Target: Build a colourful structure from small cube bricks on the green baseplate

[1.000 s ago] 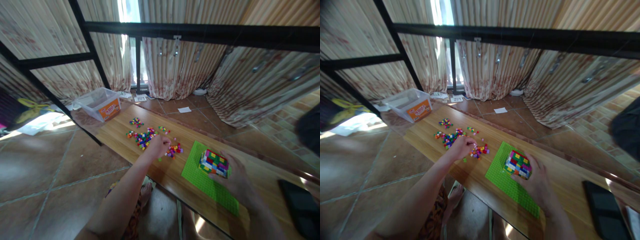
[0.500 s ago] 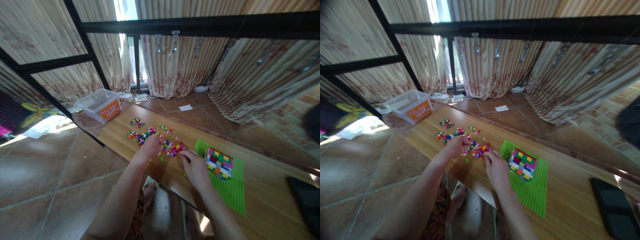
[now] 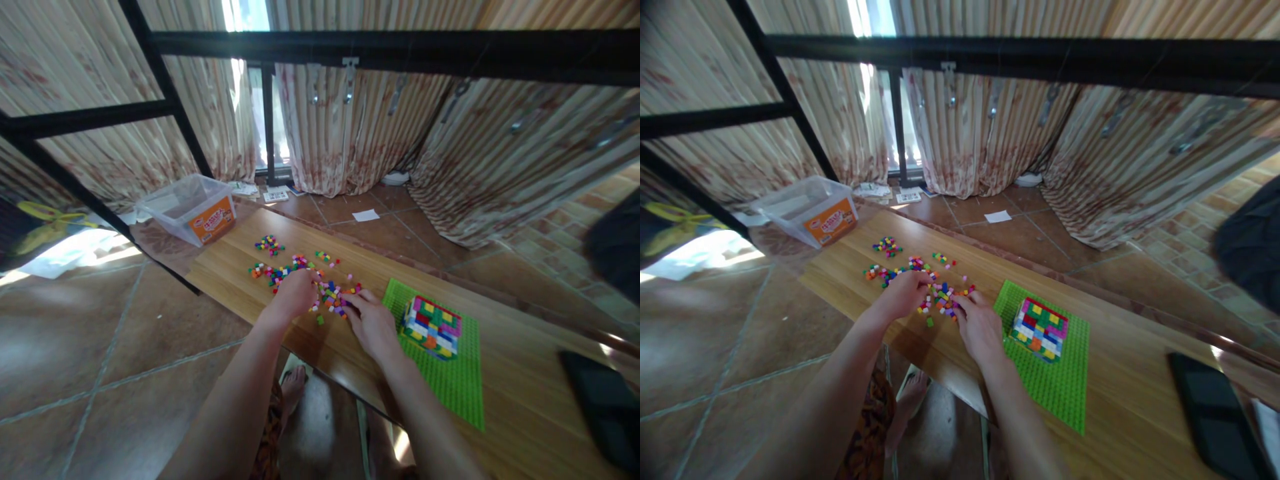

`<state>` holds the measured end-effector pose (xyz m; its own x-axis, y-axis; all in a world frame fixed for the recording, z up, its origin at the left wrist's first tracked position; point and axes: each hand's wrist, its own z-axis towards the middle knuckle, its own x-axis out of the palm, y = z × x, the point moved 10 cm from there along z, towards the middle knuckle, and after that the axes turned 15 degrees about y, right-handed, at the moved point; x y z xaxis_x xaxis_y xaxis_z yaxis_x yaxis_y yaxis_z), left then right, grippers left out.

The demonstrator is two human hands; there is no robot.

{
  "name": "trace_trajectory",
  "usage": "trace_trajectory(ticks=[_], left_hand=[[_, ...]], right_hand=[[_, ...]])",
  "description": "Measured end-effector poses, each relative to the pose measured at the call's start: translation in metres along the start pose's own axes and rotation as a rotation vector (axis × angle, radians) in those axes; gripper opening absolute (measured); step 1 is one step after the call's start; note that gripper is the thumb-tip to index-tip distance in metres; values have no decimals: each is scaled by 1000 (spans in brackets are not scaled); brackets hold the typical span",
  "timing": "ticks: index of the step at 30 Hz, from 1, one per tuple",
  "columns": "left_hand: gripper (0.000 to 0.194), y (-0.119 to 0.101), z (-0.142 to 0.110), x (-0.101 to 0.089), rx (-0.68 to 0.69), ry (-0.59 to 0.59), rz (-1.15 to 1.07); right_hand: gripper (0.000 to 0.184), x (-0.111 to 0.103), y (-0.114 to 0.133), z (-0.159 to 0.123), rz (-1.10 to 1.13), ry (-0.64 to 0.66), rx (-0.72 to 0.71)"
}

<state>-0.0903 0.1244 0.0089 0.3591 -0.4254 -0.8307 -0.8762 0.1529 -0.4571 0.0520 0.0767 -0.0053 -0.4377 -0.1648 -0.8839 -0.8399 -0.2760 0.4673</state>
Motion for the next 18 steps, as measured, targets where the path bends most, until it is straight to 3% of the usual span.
trace_trajectory(ticks=[12, 18], left_hand=[[25, -12, 3, 6, 102, -11, 12], [22, -24, 1, -1, 108, -38, 20]], right_hand=[[19, 1, 5, -11, 2, -105, -46], [17, -20, 2, -17, 133, -170, 16]])
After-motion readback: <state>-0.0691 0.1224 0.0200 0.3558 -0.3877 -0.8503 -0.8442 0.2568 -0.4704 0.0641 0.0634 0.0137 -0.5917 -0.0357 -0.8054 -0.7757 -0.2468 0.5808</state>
